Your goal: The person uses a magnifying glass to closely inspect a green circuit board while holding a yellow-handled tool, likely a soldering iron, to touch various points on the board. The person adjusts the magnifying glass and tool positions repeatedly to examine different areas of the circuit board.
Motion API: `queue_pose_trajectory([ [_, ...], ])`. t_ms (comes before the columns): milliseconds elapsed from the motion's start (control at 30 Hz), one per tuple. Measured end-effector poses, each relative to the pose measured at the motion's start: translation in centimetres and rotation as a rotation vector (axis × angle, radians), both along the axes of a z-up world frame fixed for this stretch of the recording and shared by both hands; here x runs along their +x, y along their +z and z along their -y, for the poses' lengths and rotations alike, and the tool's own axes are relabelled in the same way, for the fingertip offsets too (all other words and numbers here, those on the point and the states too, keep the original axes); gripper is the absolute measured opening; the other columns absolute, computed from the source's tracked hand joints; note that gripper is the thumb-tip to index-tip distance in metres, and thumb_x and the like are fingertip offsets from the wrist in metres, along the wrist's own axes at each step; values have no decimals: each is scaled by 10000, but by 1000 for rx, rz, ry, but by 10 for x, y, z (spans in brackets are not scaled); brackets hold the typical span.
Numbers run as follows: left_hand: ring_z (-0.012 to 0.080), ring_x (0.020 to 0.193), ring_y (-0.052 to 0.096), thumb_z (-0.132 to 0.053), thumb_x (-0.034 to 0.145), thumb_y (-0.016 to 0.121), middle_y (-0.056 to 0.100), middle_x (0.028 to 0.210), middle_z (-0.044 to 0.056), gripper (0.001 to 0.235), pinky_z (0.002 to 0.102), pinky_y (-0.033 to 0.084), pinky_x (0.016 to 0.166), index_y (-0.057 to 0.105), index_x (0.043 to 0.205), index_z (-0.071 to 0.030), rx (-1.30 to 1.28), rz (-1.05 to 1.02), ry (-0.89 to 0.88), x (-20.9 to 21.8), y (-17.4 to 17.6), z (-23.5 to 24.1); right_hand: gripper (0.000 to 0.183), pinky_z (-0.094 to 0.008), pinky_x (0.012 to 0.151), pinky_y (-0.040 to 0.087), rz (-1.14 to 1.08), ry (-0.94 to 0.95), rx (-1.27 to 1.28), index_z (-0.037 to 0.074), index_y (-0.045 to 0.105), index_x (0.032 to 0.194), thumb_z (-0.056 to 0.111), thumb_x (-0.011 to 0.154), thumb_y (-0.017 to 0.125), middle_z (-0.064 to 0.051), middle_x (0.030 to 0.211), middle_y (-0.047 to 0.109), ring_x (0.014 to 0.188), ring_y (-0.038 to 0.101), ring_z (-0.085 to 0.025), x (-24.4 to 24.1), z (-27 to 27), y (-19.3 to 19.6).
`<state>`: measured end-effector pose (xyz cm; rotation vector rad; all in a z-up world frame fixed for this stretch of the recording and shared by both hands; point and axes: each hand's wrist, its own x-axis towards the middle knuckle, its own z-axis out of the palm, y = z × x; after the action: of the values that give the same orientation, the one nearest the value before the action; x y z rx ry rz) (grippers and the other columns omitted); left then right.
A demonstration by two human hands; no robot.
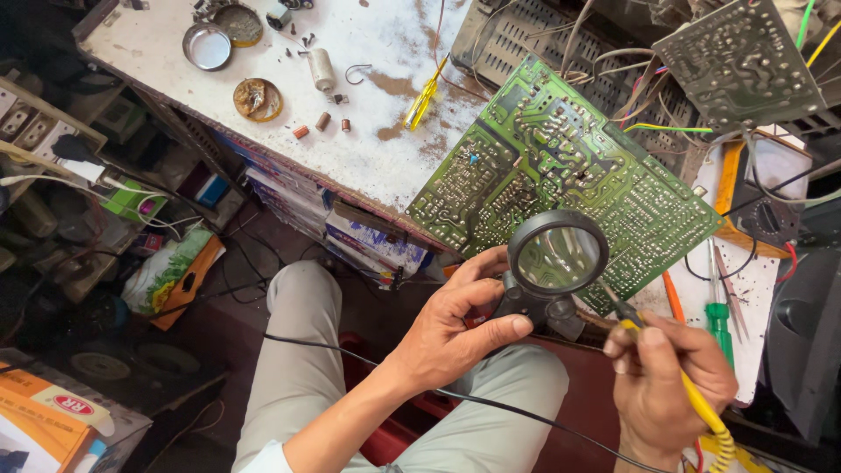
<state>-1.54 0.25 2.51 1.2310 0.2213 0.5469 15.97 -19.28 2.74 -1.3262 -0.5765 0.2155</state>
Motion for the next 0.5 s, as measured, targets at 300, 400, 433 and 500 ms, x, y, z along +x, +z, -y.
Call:
queue_pose_trajectory([
  [300,279,1478,465,-203,953,756,466,1588,189,292,383,393,1182,717,1180,-24,132,44,74,2,-3,0,142,-321,541,477,-69,-154,155,-75,575,947,-21,1078,559,-216,777,610,632,598,-255,2,48,3],
  [400,289,1482,456,-197,947,759,461,1589,193,295,391,368,1198,711,1177,-18,148,28,77,3,-4,2,71,-349,616,536,-47,-97,150,-91,603,1004,-62,1059,568,-211,849,642,694,632,-257,-4,49,3],
  [433,291,1484,451,-198,945,759,457,1591,193,299,393,363,1198,708,1178,-18,151,21,79,3,-5,3,69,-341,632,546,-45,-60,125,-99,624,1035,-55,1061,577,-215,854,656,699,644,-256,-6,46,4],
  [500,295,1478,458,-209,943,761,452,1605,194,290,389,382,1163,705,1155,-20,172,14,82,3,-6,2,85,-316,653,546,-39,-22,59,-110,649,1080,-53,1052,593,-218,861,679,693,657,-242,-9,33,3],
])
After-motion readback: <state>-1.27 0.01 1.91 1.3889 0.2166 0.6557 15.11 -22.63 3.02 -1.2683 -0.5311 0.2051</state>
